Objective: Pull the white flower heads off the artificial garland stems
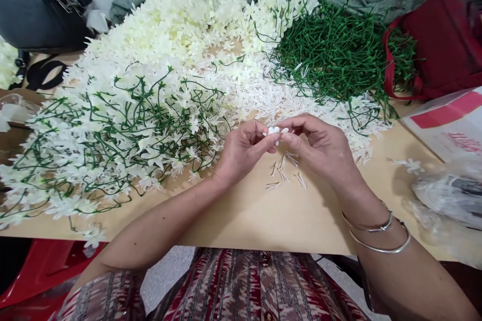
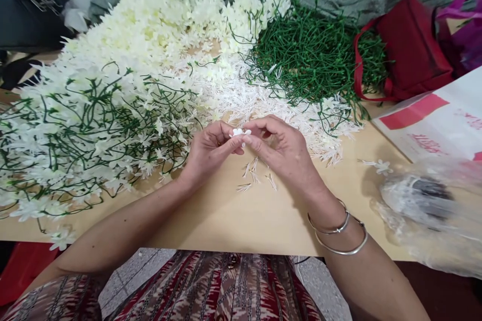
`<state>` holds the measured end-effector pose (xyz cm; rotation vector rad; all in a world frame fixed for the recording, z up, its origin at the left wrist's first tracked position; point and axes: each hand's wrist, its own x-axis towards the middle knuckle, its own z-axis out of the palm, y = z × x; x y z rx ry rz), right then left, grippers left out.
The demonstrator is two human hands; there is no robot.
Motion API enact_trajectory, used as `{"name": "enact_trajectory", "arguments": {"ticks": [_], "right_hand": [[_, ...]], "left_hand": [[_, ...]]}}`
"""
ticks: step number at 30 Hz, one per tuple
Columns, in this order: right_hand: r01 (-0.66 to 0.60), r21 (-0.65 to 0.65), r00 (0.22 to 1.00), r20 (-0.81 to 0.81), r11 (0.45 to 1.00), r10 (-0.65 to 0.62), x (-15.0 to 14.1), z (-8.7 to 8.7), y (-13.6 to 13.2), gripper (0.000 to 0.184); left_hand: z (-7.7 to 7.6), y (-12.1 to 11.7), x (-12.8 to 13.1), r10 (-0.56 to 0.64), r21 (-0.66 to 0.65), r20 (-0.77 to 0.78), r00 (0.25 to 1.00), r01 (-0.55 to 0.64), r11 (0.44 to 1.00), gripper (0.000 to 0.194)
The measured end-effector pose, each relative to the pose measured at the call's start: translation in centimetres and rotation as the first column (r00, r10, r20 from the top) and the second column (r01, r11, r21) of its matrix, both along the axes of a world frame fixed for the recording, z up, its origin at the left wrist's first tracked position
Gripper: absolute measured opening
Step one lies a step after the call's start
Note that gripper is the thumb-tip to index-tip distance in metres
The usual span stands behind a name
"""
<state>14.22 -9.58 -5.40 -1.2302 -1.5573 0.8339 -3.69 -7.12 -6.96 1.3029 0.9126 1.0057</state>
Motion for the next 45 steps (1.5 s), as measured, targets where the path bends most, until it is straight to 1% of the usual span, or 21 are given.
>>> {"name": "enact_trajectory", "arguments": {"ticks": [2,4,6,8,11,13,16,18,20,23,25,27,29,30,31,33,35,36,37,40,45], "right_hand": [[-0.03,-0.087,0.997,-0.072,0.996,0.024,-0.3,-0.2,-0.2,0.01],[-0.02,-0.124,0.993,-0.12,0.992,0.005,-0.2,-0.3,-0.2,0.009],[0.027,-0.121,0.991,-0.129,0.992,-0.042,0.1,-0.3,0.1,0.01],[0.093,-0.089,0.988,-0.115,0.992,-0.103,0.5,-0.2,0.4,0.01],[0.162,-0.028,0.982,-0.091,0.986,-0.164,0.9,-0.1,0.7,0.011],[0.173,-0.028,0.981,-0.082,0.985,-0.174,1.0,0.1,0.8,0.01],[0.166,-0.076,0.983,-0.072,0.983,-0.171,0.8,0.4,0.7,0.007],[0.177,-0.095,0.983,-0.024,0.98,-0.18,0.9,0.5,0.6,0.007],[0.204,-0.084,0.979,0.023,0.975,-0.202,1.1,0.3,0.7,0.005],[0.22,-0.054,0.975,0.029,0.974,-0.219,1.5,-0.1,0.8,0.004],[0.187,-0.065,0.982,0.023,0.98,-0.186,1.5,-0.2,0.7,0.005],[0.07,-0.12,0.997,0.026,0.99,-0.067,1.1,-0.2,0.5,0.005],[-0.045,-0.14,0.998,0.039,0.989,0.051,0.7,-0.1,0.2,0.006],[-0.057,-0.128,0.996,0.063,0.99,0.065,0.6,0.1,0.2,0.008],[-0.03,-0.098,0.994,0.098,0.995,0.039,0.6,0.2,0.2,0.009],[0.097,-0.024,0.979,0.181,0.995,-0.091,1.2,0.5,0.3,0.008],[0.187,-0.001,0.947,0.267,0.982,-0.18,2.1,0.6,0.6,0.007],[0.196,-0.015,0.933,0.311,0.981,-0.181,2.6,0.7,0.7,0.007],[0.18,-0.044,0.924,0.35,0.983,-0.154,3.1,0.7,0.7,0.006],[0.091,-0.114,0.903,0.428,0.989,-0.034,3.7,0.5,0.7,0.006],[0.051,-0.118,0.858,0.513,0.992,0.017,2.7,0.5,0.3,0.008]], "left_hand": [[0.0,0.0,0.0,-0.002,-0.007,0.006,1.0,0.002,1.0,0.042],[0.1,0.1,0.1,-0.013,-0.032,0.024,1.0,0.014,0.999,0.044],[0.3,0.1,0.1,-0.037,-0.056,0.042,0.998,0.039,0.998,0.046],[0.5,0.2,0.1,-0.044,-0.054,0.046,0.998,0.046,0.997,0.045],[0.6,0.3,-0.1,0.016,0.011,0.026,1.0,-0.016,1.0,0.035],[0.5,0.5,-0.4,0.073,0.058,0.01,0.997,-0.074,0.996,0.028],[0.5,0.7,-0.6,0.131,0.088,-0.019,0.991,-0.129,0.988,0.023],[0.6,0.7,-0.7,0.152,0.105,-0.029,0.988,-0.148,0.983,0.021],[0.7,0.7,-0.7,0.161,0.115,-0.031,0.986,-0.157,0.981,0.02],[1.0,0.5,-0.7,0.167,0.121,-0.024,0.986,-0.163,0.979,0.019],[1.2,0.4,-0.7,0.181,0.139,-0.016,0.983,-0.177,0.974,0.018],[1.5,0.3,-0.6,0.201,0.154,-0.009,0.98,-0.197,0.968,0.019],[1.6,0.2,-0.6,0.208,0.152,0.01,0.978,-0.207,0.966,0.021],[1.6,0.2,-0.5,0.202,0.147,0.024,0.979,-0.204,0.968,0.022],[1.5,0.2,-0.5,0.194,0.141,0.038,0.98,-0.197,0.97,0.024],[1.2,0.3,-0.4,0.175,0.133,0.053,0.983,-0.181,0.974,0.026],[0.9,0.4,-0.4,0.177,0.143,0.047,0.983,-0.182,0.973,0.027],[0.8,0.4,-0.3,0.184,0.155,0.038,0.982,-0.188,0.97,0.025],[0.6,0.5,-0.3,0.193,0.17,0.028,0.981,-0.195,0.966,0.024],[0.5,0.5,-0.1,0.2,0.189,0.003,0.98,-0.197,0.962,0.021],[0.6,0.3,0.0,0.164,0.123,0.027,0.986,-0.166,0.978,0.029]]}}
